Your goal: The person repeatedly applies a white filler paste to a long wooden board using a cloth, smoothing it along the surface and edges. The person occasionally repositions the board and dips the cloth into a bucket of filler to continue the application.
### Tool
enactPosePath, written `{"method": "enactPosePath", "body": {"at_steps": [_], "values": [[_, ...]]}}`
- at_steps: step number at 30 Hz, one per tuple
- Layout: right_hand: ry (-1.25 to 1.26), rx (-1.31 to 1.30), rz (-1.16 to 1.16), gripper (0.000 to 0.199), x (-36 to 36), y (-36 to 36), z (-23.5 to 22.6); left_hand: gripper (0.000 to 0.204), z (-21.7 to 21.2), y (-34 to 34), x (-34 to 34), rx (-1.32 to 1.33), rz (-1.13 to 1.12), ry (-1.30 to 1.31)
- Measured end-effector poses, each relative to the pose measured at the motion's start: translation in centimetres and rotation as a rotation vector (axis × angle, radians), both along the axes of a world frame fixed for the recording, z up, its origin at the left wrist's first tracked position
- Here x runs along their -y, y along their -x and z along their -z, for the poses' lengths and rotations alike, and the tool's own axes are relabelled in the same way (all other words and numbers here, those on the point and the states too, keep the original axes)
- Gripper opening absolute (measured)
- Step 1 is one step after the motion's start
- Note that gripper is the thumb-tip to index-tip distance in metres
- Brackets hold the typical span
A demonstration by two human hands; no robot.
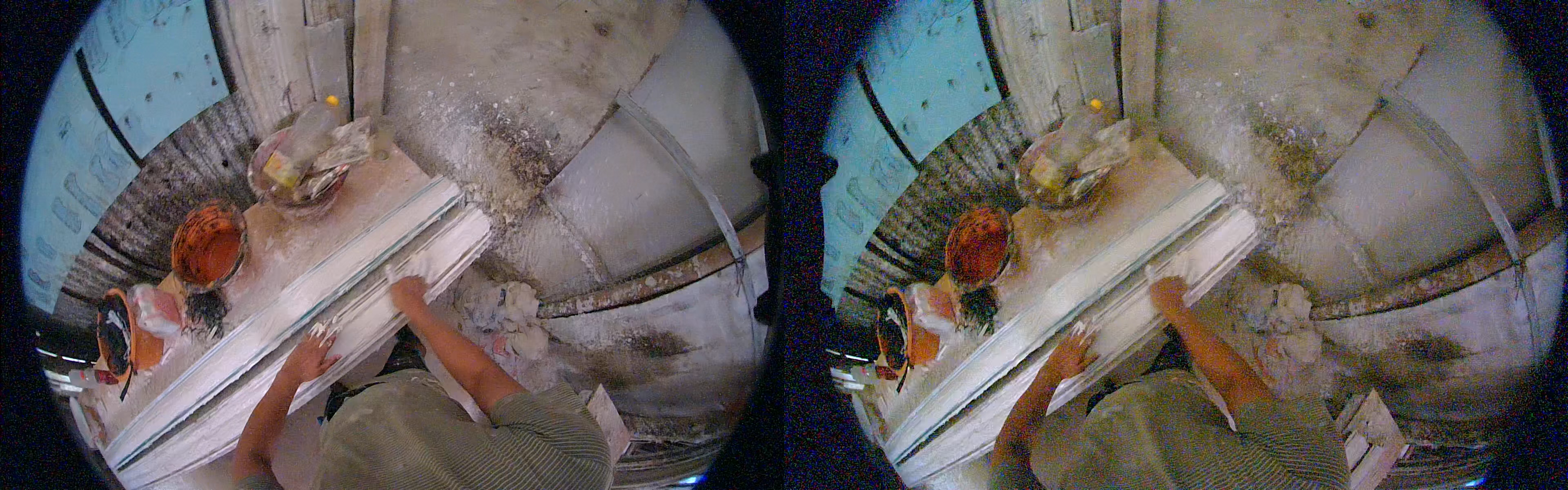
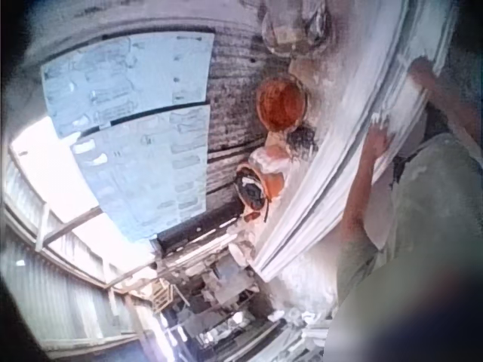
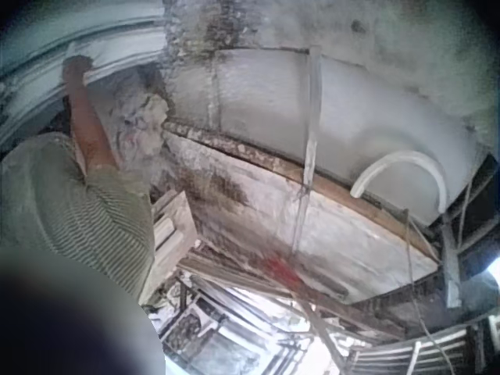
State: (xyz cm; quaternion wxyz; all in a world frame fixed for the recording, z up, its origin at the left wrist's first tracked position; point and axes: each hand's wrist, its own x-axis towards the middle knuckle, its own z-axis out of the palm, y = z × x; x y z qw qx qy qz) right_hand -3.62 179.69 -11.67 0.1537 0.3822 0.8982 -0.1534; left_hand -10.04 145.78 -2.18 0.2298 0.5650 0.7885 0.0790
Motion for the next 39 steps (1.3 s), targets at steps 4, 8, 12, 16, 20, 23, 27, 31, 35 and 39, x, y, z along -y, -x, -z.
{"method": "enactPosePath", "body": {"at_steps": [4,8,12,16,20,23,27,31,35,39], "values": [[-0.349,0.024,-0.166,0.031,-15.6,-0.9,1.1,0.068,-0.4,1.4,-9.1,0.148,-0.110,-0.153],[-0.323,0.013,-0.225,0.027,-30.1,-2.4,1.6,0.065,-0.9,2.6,-18.7,0.092,-0.070,-0.085],[-0.414,-0.163,0.089,0.033,-35.7,-3.1,-0.2,0.065,-1.3,3.5,-25.9,0.089,-0.091,-0.146],[-0.071,-0.368,0.251,0.043,-31.5,-0.4,-3.0,0.070,-1.3,2.6,-30.1,0.144,-0.228,-0.225],[-0.107,-0.334,0.168,0.049,-25.6,2.6,-4.6,0.069,-1.7,0.9,-30.9,0.220,-0.356,-0.241],[-0.034,-0.307,0.070,0.048,-24.3,3.5,-5.3,0.069,-1.7,0.1,-28.9,0.233,-0.446,-0.215],[0.148,-0.115,0.108,0.045,-24.7,3.1,-6.2,0.068,-1.0,-1.2,-24.0,0.239,-0.669,-0.178],[-0.103,-0.365,-0.012,0.041,-23.3,3.2,-7.0,0.065,-0.3,-3.3,-19.6,0.216,-0.904,-0.302],[-0.208,-0.469,-0.250,0.037,-18.8,5.0,-7.8,0.067,-0.1,-4.9,-17.1,0.160,-0.967,-0.416],[0.015,-0.317,-0.465,0.038,-11.0,7.9,-8.5,0.068,-0.6,-6.4,-15.2,0.221,-1.103,-0.286]]}}
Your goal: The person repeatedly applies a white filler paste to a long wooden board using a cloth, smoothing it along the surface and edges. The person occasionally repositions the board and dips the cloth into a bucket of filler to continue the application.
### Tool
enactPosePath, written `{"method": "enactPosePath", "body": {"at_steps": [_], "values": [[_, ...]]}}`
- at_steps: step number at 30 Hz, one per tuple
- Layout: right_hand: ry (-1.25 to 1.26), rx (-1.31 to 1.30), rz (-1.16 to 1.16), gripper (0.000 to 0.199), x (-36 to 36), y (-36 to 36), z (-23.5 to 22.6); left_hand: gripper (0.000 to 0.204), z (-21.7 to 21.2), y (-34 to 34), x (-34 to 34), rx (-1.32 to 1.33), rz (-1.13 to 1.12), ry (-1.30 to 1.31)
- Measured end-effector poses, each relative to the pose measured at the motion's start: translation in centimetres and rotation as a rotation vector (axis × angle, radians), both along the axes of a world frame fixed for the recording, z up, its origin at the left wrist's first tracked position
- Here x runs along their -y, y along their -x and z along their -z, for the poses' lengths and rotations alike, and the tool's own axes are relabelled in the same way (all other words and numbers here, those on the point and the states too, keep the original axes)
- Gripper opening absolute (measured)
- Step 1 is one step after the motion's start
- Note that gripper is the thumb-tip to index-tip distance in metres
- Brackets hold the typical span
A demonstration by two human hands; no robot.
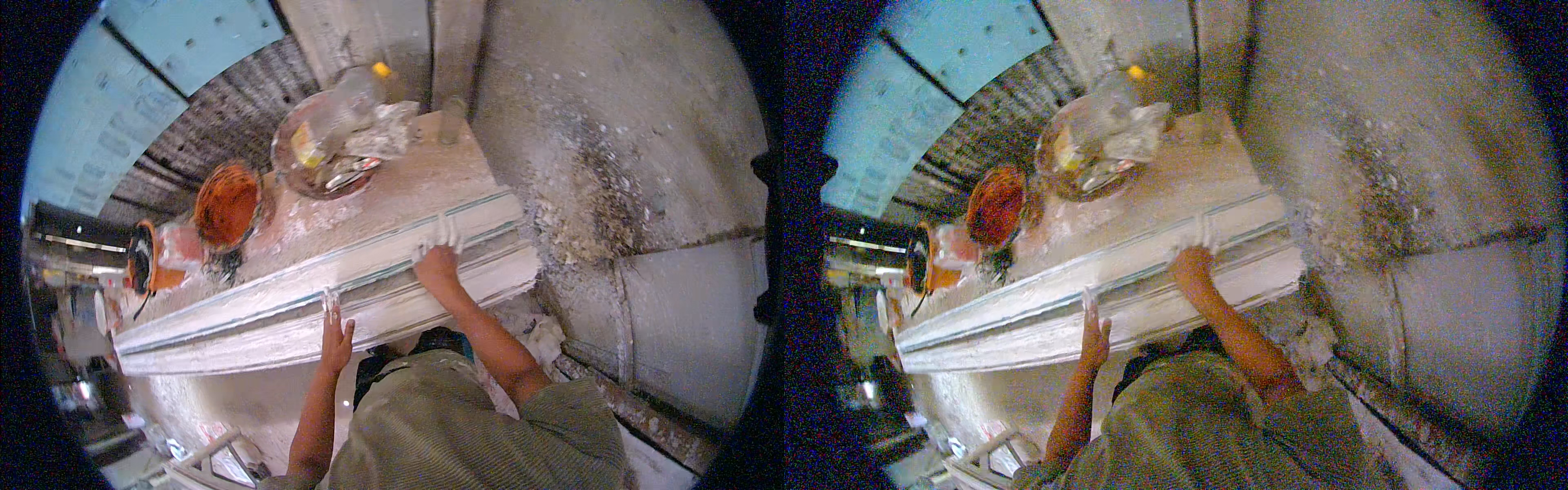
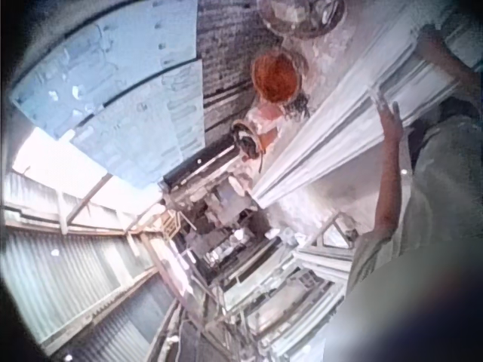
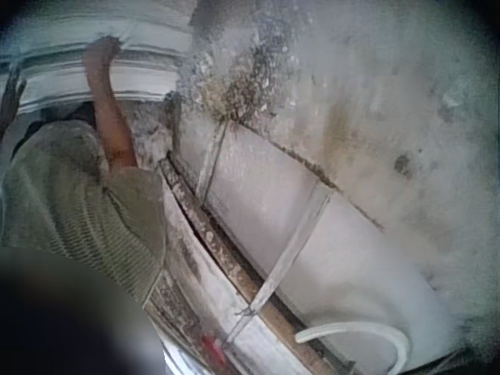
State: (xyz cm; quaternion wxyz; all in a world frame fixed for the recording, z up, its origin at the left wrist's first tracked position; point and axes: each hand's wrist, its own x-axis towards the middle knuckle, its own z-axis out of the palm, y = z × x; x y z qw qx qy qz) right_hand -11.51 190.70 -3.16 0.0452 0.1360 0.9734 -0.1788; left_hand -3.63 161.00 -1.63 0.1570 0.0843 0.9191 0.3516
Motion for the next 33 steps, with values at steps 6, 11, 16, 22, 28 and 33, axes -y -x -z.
{"method": "enactPosePath", "body": {"at_steps": [6,11,16,22,28,33], "values": [[0.492,-0.226,-0.566,0.046,12.8,-1.6,-1.6,0.066,0.0,-2.9,4.0,-0.071,-0.118,-0.055],[-0.129,0.556,-1.338,0.041,17.1,-4.8,-1.1,0.066,0.7,-7.6,9.3,-0.123,-0.333,-0.075],[-0.050,0.166,-1.528,0.061,23.0,-6.2,2.1,0.066,2.2,-14.9,14.9,-0.001,-0.735,-0.133],[-0.016,0.420,-1.651,0.058,37.9,-5.0,2.5,0.062,5.4,-24.1,19.4,0.067,-1.033,-0.218],[-0.186,0.493,-1.806,0.092,51.7,-2.2,4.4,0.061,7.1,-27.6,22.7,-0.149,-1.037,-0.269],[-0.096,0.336,-1.612,0.095,40.4,-2.9,5.5,0.057,7.0,-28.3,25.1,-0.207,-1.177,-0.253]]}}
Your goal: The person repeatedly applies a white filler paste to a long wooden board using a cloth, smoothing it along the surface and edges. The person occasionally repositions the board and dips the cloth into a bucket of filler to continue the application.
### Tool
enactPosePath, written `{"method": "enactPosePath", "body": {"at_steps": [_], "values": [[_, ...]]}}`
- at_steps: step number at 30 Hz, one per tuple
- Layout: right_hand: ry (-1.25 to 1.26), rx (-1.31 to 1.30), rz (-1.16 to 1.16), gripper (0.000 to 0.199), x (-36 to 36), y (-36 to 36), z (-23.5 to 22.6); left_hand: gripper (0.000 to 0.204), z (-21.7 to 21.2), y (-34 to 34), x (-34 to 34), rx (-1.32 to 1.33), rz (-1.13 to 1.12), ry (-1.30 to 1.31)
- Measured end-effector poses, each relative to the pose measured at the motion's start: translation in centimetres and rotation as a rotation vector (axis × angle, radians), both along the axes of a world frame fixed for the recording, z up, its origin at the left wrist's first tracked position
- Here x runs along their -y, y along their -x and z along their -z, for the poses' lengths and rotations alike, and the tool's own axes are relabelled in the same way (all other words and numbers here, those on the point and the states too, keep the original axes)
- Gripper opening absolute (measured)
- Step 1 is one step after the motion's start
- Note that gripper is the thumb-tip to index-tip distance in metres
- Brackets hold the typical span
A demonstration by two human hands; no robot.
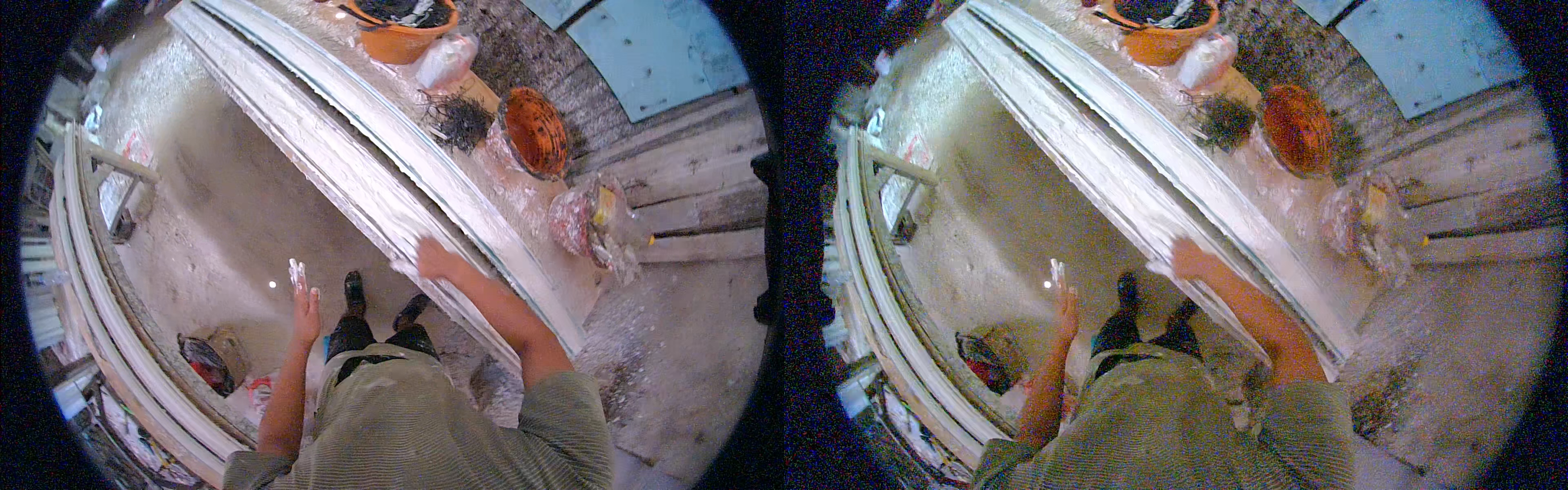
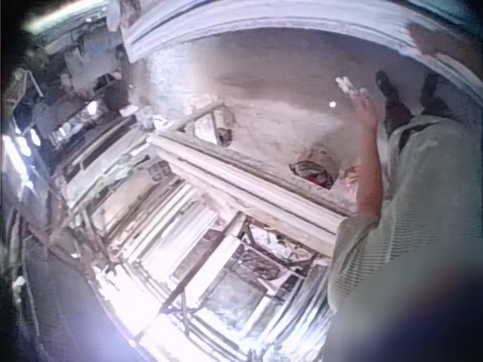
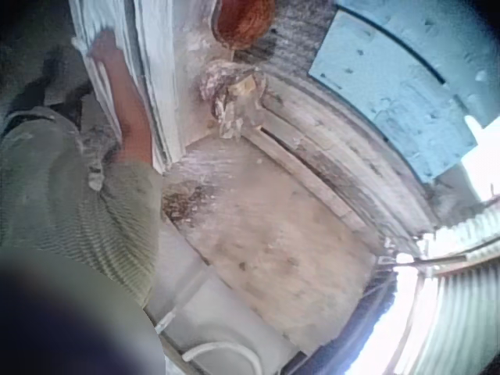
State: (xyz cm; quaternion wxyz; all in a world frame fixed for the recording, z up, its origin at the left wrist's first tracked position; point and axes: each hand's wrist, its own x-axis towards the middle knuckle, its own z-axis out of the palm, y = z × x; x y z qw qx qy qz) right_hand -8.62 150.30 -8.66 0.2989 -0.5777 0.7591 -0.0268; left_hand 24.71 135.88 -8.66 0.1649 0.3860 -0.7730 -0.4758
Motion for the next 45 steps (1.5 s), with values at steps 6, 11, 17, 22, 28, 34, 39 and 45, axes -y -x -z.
{"method": "enactPosePath", "body": {"at_steps": [6,11,17,22,28,34,39,45], "values": [[-0.471,-0.042,0.072,0.085,-14.3,-2.1,-0.9,0.059,1.2,-1.4,1.8,-0.002,-0.071,-0.114],[-0.303,-0.377,-0.185,0.017,-5.5,-0.9,-0.4,0.059,0.7,-1.6,1.4,-0.024,-0.100,-0.129],[-0.042,-0.377,-0.403,0.022,8.8,0.8,-0.7,0.060,-0.8,0.1,-2.5,-0.037,-0.044,-0.092],[0.041,-0.276,-0.397,0.026,2.2,0.3,-2.3,0.061,-1.6,5.5,-9.5,-0.099,0.084,-0.077],[0.061,-0.151,-0.363,0.028,-23.9,-0.1,-1.2,0.062,-2.1,11.4,-21.4,-0.145,0.251,-0.109],[-0.287,-0.101,-0.312,0.029,-53.3,-0.3,7.1,0.062,-1.3,12.0,-29.7,-0.071,0.355,-0.169],[-0.252,-0.150,-0.204,0.035,-74.6,-3.3,6.7,0.063,-1.0,11.7,-31.0,0.011,0.350,-0.201],[-0.623,-0.066,0.122,0.038,-78.1,-6.3,-5.0,0.064,-1.0,13.9,-30.6,-0.137,0.366,-0.169]]}}
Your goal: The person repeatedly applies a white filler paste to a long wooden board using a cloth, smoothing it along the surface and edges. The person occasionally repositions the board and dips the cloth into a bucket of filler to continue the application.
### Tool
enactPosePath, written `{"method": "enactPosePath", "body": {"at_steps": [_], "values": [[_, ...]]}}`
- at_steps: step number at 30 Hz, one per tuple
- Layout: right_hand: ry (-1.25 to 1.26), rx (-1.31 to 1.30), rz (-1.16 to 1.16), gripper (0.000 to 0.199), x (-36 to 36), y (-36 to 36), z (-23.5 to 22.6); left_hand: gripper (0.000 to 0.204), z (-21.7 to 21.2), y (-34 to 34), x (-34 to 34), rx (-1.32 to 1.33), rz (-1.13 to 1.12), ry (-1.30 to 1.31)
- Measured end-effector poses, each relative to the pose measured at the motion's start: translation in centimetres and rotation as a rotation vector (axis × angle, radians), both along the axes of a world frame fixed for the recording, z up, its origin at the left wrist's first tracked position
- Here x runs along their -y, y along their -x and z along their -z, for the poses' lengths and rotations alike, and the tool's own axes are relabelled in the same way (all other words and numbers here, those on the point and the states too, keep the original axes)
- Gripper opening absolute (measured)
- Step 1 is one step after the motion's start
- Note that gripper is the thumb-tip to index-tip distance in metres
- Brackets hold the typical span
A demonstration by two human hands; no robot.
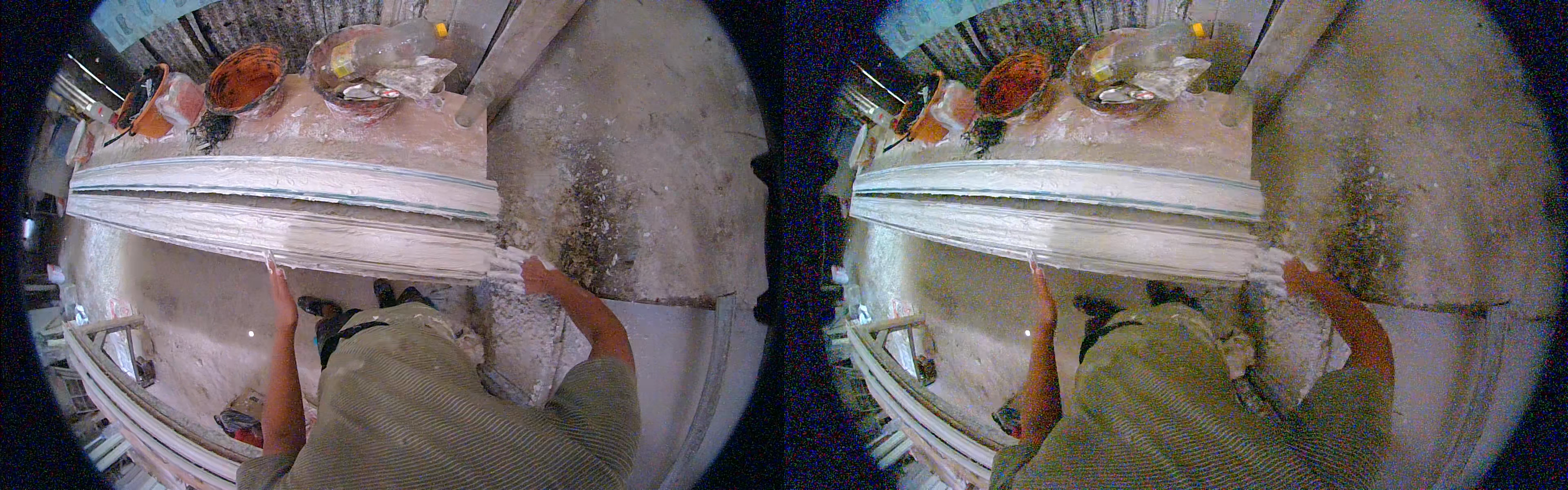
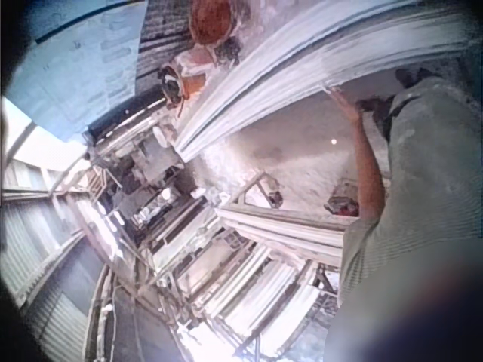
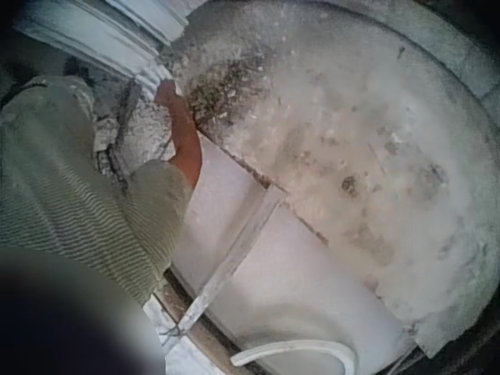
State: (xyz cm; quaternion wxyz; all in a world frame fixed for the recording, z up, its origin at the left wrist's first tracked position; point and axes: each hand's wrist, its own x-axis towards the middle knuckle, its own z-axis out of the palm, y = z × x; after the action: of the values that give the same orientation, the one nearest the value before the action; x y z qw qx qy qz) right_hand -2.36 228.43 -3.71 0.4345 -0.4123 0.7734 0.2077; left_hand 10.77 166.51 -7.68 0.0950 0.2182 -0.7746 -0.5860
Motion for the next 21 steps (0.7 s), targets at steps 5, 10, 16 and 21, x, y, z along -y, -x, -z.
{"method": "enactPosePath", "body": {"at_steps": [5,10,16,21], "values": [[0.005,-0.007,0.053,0.051,4.6,0.6,-3.2,0.063,-2.7,0.4,-1.9,0.042,-0.002,0.001],[0.025,0.044,0.062,0.043,7.7,2.3,6.5,0.063,-3.4,-0.6,-3.6,0.002,0.047,0.104],[0.434,-0.093,-0.139,0.018,14.5,3.1,10.1,0.064,-2.1,-3.7,-4.5,0.032,-0.134,0.016],[1.094,-0.414,-0.303,0.060,17.8,3.6,4.3,0.067,-1.4,-7.7,-4.8,0.105,-0.249,0.038]]}}
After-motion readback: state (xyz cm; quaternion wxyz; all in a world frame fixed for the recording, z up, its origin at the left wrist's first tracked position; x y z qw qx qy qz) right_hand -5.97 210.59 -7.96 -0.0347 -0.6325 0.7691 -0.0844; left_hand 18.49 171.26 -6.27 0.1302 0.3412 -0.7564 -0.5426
